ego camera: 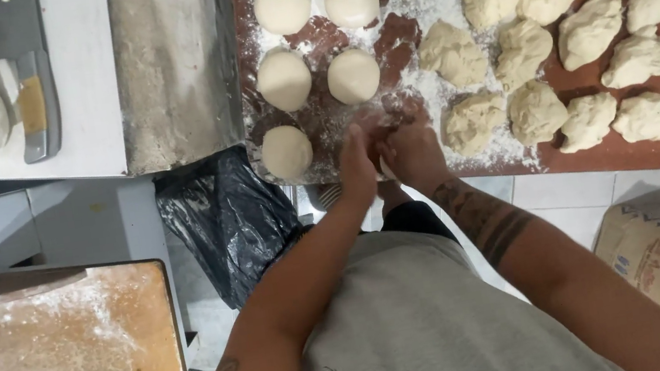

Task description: Rounding and shaping pre-portioned dough pieces into balls on a floured work surface

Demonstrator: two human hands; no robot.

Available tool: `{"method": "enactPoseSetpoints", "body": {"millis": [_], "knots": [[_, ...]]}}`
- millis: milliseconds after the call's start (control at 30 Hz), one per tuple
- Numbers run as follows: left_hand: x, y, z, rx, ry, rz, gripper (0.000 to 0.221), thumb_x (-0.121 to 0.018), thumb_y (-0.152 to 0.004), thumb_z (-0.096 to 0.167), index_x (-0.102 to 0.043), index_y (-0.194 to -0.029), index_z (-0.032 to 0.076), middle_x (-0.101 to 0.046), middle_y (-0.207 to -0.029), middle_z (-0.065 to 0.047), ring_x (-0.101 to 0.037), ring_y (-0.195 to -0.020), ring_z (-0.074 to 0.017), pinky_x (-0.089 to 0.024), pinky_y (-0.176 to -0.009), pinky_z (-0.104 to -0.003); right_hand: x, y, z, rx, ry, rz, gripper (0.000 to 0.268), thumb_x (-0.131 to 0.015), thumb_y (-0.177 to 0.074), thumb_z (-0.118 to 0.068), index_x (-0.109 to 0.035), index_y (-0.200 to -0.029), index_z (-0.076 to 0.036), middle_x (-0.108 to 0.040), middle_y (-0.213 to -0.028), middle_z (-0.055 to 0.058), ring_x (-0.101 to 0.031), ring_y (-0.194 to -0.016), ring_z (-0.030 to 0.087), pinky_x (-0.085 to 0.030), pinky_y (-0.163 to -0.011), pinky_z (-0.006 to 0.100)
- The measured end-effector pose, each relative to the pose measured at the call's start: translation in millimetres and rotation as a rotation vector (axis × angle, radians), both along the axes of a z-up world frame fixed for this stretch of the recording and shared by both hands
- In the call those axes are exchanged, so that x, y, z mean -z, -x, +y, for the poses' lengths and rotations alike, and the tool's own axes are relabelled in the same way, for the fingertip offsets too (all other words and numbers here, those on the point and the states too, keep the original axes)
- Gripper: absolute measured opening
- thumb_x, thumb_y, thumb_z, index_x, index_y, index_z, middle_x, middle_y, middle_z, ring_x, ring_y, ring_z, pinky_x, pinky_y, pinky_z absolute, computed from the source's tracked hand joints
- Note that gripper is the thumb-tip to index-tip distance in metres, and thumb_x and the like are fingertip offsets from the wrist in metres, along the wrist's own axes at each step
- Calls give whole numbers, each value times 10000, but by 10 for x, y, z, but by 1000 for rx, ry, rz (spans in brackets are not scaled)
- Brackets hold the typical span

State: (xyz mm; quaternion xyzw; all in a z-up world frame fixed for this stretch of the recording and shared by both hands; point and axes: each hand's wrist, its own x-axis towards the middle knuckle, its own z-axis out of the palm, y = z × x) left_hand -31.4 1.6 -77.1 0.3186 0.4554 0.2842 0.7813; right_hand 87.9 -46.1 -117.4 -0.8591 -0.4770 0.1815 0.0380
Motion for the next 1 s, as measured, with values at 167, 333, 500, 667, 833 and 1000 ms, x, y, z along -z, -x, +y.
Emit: {"method": "enactPoseSetpoints", "body": {"millis": [167,333,500,667,833,1000], "knots": [[391,-96,101,-76,279,-145,428,-516,-1093,444,-743,-1195,97,-745,-932,-158,-720,-872,-276,-565,-860,-451,32,44,-60,-275,-475,-123,336,-607,-951,-543,-621,-891,-213,-613,-903,53,-557,-1164,398,-350,-1051,629],[-62,-289,172,-189,343,-239,352,-605,-939,410,-782,-1023,117,-619,-548,-156,-612,-512,-256,-488,-547,-376,155,-124,-17,-186,-470,-350,552,-669,-863,-594,-638,-1059,-78,-575,-1031,148,-569,-930,364,-425,-806,516],[68,-76,166,-121,187,-23,381,-516,-1081,260,-635,-1373,46,-576,-1298,-206,-558,-1280,-313,-424,-1139,-459,-304,68,133,-341,-572,-373,178,-719,-803,-263,-688,-702,-120,-630,-701,106,-610,-826,384,-432,-633,467],[133,-110,124,-226,203,-205,418,-470,-1096,435,-697,-1215,104,-640,-1076,-112,-635,-1064,-228,-480,-1065,-413,639,173,-47,-181,-619,-52,475,-675,-976,-428,-638,-1229,-28,-619,-1144,201,-580,-1031,397,-453,-842,479],[-283,-37,51,-183,117,-158,530,-370,-1122,524,-674,-988,112,-567,-735,-112,-547,-600,-244,-495,-590,-400,69,132,97,-260,-549,-539,296,-658,-953,-371,-623,-850,-95,-565,-918,127,-536,-866,323,-421,-719,457],[366,173,112,-111,-13,173,589,-409,-1117,557,-711,-1172,54,-689,-1009,-161,-673,-956,-254,-546,-883,-448,1592,136,-145,-167,-136,-33,432,-505,-1039,-612,-645,-874,-237,-655,-922,-24,-653,-1003,253,-410,-926,606]]}}
